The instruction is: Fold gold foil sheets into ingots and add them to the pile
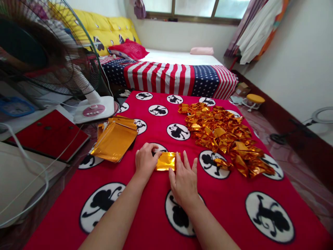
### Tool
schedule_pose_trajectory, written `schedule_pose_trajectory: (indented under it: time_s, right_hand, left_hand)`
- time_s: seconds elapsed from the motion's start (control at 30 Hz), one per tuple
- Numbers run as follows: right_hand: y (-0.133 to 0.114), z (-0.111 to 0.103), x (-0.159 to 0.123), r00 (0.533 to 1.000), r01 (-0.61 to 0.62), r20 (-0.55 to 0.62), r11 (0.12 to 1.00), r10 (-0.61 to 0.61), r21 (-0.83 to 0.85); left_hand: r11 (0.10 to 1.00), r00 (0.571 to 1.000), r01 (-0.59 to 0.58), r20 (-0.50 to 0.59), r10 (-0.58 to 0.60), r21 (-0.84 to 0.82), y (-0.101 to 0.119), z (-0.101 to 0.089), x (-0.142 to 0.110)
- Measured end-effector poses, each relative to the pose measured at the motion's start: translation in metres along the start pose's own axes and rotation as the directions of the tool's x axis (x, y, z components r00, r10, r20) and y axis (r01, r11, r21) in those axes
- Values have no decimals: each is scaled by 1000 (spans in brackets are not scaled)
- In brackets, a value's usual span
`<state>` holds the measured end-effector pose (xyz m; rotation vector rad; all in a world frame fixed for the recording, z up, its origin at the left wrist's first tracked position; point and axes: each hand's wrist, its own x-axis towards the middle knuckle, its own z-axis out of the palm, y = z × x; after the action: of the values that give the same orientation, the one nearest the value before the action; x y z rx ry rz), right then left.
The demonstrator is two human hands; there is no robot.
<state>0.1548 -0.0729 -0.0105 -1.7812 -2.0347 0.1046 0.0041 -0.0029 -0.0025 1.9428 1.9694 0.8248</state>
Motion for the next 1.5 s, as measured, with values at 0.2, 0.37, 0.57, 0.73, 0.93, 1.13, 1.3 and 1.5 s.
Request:
schedule_pose_trajectory:
  time_s: [0.2, 0.37, 0.57, 0.73, 0.93, 1.13, 1.3, 1.5]
  right_hand:
    - [-3, 3, 0, 1000, 17, -1, 1000, -17, -4]
    - [1, 2, 0, 1000, 3, -7, 1000, -3, 21]
    - [10, 7, 1, 998, -4, -66, 982, 16, 189]
    - [22, 11, 13, 972, 6, -213, 897, 98, 441]
    - [36, 10, 42, 942, -131, -140, 720, 304, 681]
    - [41, 9, 55, 936, -262, -19, 732, 351, 630]
    - [45, 11, 50, 954, -203, -17, 689, 298, 696]
    - [46, 8, 45, 975, -118, -56, 720, 213, 684]
  left_hand:
    - [979, 985, -174, -1, 175, 104, 26, 11, -4]
    - [980, 999, 12, 47, -22, 200, 9, 8, 3]
    - [964, 990, 138, -20, -137, 225, -19, -8, 4]
    - [970, 983, 179, -65, -171, 165, -20, -6, 4]
    - [969, 980, 196, -60, -189, 151, -20, -7, 5]
    - [979, 986, 165, -51, -160, 123, -22, -6, 5]
    - [983, 989, 144, -47, -139, 118, -22, -7, 6]
    - [997, 997, 73, 4, -73, 16, -23, -6, 5]
